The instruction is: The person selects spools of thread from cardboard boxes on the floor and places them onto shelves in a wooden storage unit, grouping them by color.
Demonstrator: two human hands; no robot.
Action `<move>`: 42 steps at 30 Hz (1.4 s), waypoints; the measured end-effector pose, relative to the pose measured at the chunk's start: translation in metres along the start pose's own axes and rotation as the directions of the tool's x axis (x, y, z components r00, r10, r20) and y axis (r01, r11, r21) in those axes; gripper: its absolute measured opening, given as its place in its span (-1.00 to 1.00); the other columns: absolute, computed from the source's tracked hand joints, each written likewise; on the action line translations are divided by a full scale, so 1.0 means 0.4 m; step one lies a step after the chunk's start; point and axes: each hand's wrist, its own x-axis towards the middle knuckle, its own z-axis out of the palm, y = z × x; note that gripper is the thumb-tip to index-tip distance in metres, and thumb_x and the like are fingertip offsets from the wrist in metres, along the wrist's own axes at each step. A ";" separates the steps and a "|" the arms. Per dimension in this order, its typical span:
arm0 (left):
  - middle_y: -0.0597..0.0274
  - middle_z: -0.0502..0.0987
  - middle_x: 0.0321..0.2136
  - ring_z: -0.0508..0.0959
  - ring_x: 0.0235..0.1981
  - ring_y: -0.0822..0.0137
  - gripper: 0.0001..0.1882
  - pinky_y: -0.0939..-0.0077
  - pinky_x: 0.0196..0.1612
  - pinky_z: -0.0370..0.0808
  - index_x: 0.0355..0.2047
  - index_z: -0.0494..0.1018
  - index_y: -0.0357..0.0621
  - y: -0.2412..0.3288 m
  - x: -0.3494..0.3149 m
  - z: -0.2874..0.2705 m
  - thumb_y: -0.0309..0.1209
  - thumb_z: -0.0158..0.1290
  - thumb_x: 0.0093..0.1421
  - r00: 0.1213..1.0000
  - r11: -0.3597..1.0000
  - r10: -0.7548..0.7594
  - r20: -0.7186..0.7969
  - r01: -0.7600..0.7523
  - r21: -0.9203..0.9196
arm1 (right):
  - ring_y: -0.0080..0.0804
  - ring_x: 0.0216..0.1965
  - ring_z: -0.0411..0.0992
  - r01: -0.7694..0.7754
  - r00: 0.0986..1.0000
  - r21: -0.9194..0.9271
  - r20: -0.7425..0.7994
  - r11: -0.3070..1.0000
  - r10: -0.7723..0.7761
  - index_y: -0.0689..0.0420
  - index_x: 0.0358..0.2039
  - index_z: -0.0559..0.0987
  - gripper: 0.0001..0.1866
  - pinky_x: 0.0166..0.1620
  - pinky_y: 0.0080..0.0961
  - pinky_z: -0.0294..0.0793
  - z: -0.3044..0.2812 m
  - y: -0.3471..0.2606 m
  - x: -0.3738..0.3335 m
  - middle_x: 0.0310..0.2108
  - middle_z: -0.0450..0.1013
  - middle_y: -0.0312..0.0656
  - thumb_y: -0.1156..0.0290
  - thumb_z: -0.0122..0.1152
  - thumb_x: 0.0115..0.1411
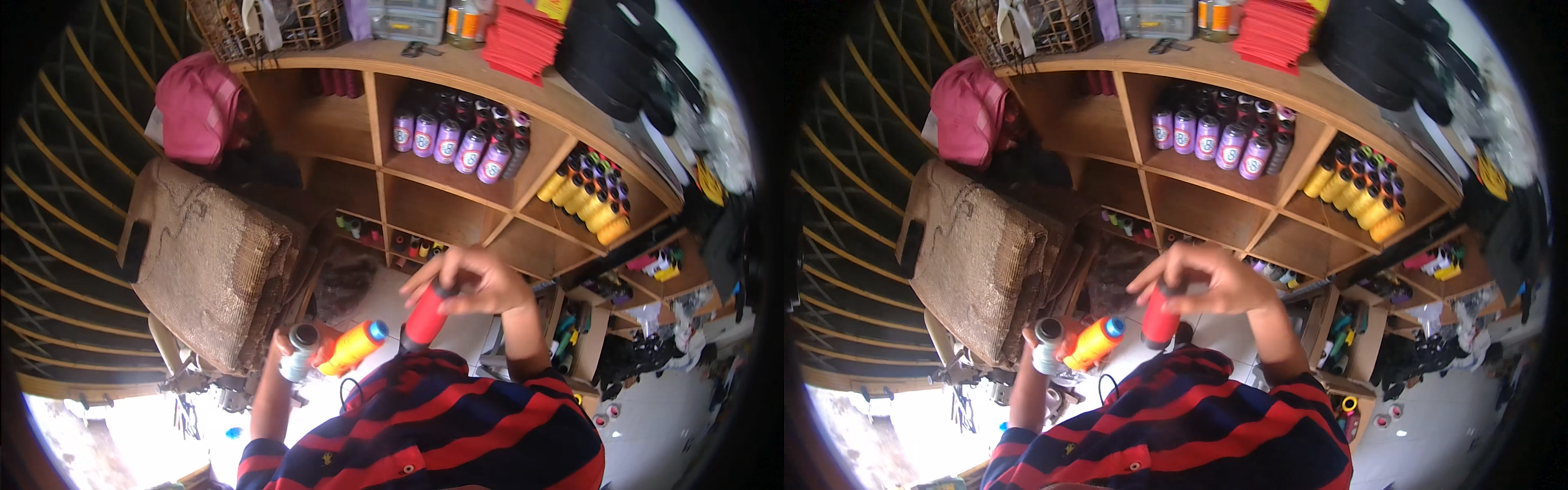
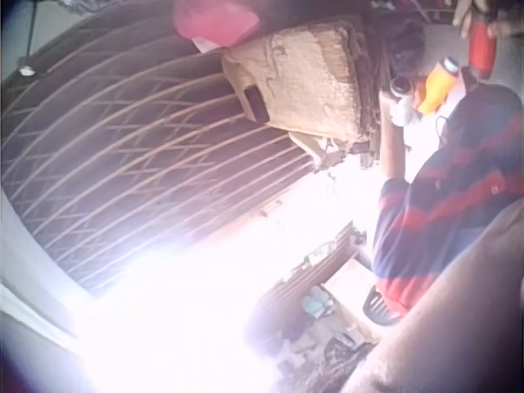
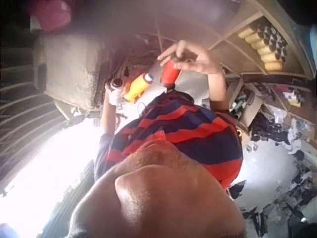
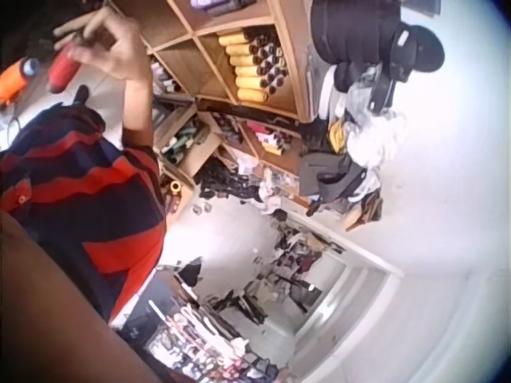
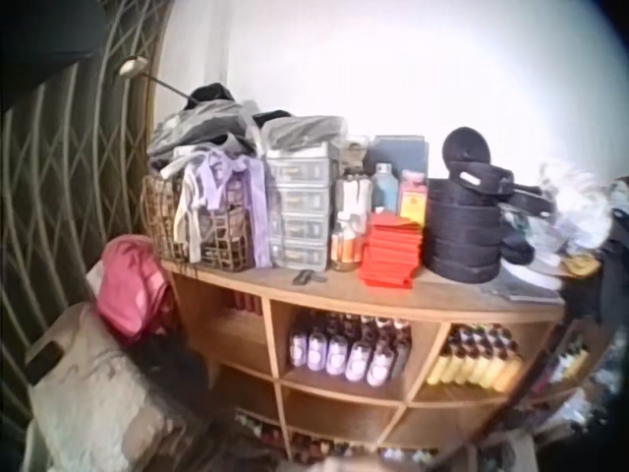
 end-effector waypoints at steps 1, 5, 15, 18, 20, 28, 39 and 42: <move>-0.20 0.45 -0.28 0.49 -0.34 0.07 -0.43 0.28 -0.30 0.42 -0.47 0.47 -0.18 0.050 -0.005 -0.002 0.09 0.15 -0.30 0.997 0.997 0.001 -0.077 0.006 0.083 | -0.02 -0.14 0.50 0.024 0.997 0.012 -0.074 1.000 -0.023 0.16 -0.39 0.25 -0.76 -0.12 -0.22 0.51 -0.031 -0.004 0.022 -0.12 0.41 0.21 0.53 0.19 0.14; -0.02 0.47 -0.31 0.49 -0.34 0.19 -0.40 0.36 -0.26 0.41 -0.40 0.47 -0.21 0.182 0.027 -0.079 0.06 0.18 -0.31 0.925 0.908 0.091 -0.369 0.075 0.413 | -0.32 -0.17 0.48 -0.054 0.936 -0.089 -0.352 0.995 0.019 0.17 -0.23 0.27 -0.79 -0.10 -0.36 0.48 -0.140 0.035 0.100 -0.22 0.40 -0.06 0.52 0.11 0.22; 0.16 0.41 -0.24 0.49 -0.30 0.33 -0.48 0.44 -0.24 0.47 -0.08 0.36 -0.19 0.506 0.223 -0.219 -0.09 0.07 0.06 0.655 0.815 0.290 -0.697 0.214 0.539 | -0.53 -0.18 0.38 -0.024 0.794 -0.387 -0.568 0.922 -0.218 0.18 -0.03 0.22 -0.53 -0.12 -0.54 0.43 -0.221 0.313 0.441 -0.21 0.37 -0.15 0.59 0.23 0.11; 0.28 0.43 -0.38 0.45 -0.37 0.44 -0.56 0.52 -0.27 0.41 -0.18 0.46 -0.17 0.580 0.265 -0.306 -0.11 0.11 0.04 0.694 0.726 0.233 -0.681 0.342 0.597 | -0.46 -0.26 0.45 -0.116 0.760 -0.530 -0.591 0.840 -0.268 0.19 -0.01 0.32 -0.49 -0.20 -0.52 0.44 -0.267 0.385 0.526 -0.24 0.47 -0.10 0.48 0.31 0.05; 0.32 0.43 -0.42 0.44 -0.39 0.46 -0.59 0.53 -0.28 0.39 -0.22 0.48 -0.15 0.618 0.276 -0.399 -0.10 0.13 0.03 0.701 0.637 0.216 -0.680 0.427 0.642 | -0.40 -0.30 0.48 -0.226 0.775 -0.651 -0.571 0.725 -0.271 0.21 -0.06 0.40 -0.53 -0.23 -0.51 0.43 -0.300 0.425 0.587 -0.28 0.50 -0.08 0.41 0.33 0.02; 0.31 0.48 -0.45 0.47 -0.40 0.47 -0.56 0.54 -0.30 0.40 -0.23 0.47 -0.15 0.714 0.257 -0.625 -0.08 0.16 0.01 0.705 0.472 0.104 -0.701 0.586 0.659 | -0.23 -0.26 0.49 -0.295 0.567 -0.780 -0.607 0.551 -0.557 0.20 -0.17 0.48 -0.65 -0.15 -0.40 0.41 -0.503 0.567 0.843 -0.34 0.51 -0.05 0.39 0.31 0.03; 0.26 0.47 -0.41 0.48 -0.40 0.43 -0.53 0.47 -0.33 0.50 -0.24 0.48 -0.24 0.733 0.233 -0.595 -0.13 0.20 -0.04 0.672 0.556 0.011 -0.741 0.612 0.563 | -0.11 -0.20 0.50 -0.497 0.611 -0.819 -0.564 0.285 -0.555 0.15 -0.12 0.49 -0.51 -0.09 -0.28 0.45 -0.759 0.733 1.153 -0.28 0.54 -0.06 0.23 0.39 -0.05; 0.24 0.47 -0.41 0.49 -0.39 0.43 -0.54 0.45 -0.33 0.53 -0.25 0.48 -0.24 0.728 0.228 -0.592 -0.14 0.22 -0.04 0.715 0.575 0.010 -0.699 0.568 0.589 | -0.12 -0.19 0.50 -0.587 0.615 -0.805 -0.513 0.087 -0.599 0.12 -0.07 0.49 -0.47 -0.07 -0.27 0.44 -0.746 0.739 1.181 -0.27 0.54 -0.07 0.14 0.36 -0.02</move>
